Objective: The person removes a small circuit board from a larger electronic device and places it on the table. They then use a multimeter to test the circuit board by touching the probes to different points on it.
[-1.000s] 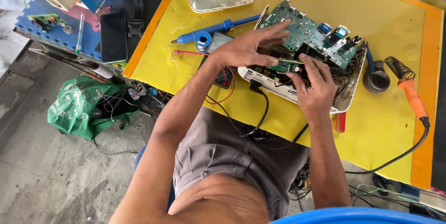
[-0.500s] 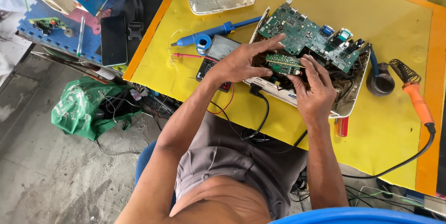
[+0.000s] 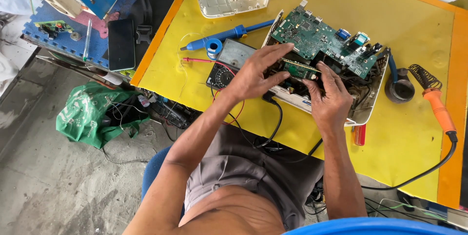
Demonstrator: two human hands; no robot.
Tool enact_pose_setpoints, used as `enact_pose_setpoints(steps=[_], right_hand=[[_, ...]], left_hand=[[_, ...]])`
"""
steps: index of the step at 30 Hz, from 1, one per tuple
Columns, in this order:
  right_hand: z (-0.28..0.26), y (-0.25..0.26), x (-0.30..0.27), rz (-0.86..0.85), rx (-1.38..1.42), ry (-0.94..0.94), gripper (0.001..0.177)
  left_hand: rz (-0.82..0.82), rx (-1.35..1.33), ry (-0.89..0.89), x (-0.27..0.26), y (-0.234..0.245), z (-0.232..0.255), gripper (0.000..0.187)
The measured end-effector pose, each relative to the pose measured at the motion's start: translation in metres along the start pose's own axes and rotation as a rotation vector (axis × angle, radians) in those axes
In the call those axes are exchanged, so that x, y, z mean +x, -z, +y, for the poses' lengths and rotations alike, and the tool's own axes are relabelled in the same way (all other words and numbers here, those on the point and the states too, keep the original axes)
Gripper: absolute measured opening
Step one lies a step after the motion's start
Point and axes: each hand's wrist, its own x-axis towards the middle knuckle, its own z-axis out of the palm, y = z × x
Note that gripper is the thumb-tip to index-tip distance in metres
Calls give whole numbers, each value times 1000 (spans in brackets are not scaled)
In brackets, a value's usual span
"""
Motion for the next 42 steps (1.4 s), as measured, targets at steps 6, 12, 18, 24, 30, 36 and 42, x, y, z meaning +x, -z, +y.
enact_pose_setpoints(steps=[6,12,18,24,30,36,42], right_hand=[[-17,3,6,1,-54,25,39],[-9,0,0,20,-114,69,42],[-11,-1,1,37,-118,96,43],[-3,-6,-2,65,-177,142,42],[-4,-6,0,60,-225,170,41],[-3,-6,0,57,-240,189,39],[-8,-5,2,52,-264,203,39]], left_hand=[[245,524,-310,-20,-28,13,25],[241,678,-306,-31,-39,30,39],[217,697,-243,-40,-44,30,45],[272,744,-112,-50,-59,34,46],[285,743,-78,-50,-64,35,49],[267,756,-45,-53,-66,35,51],[269,756,-28,-53,-68,37,53]])
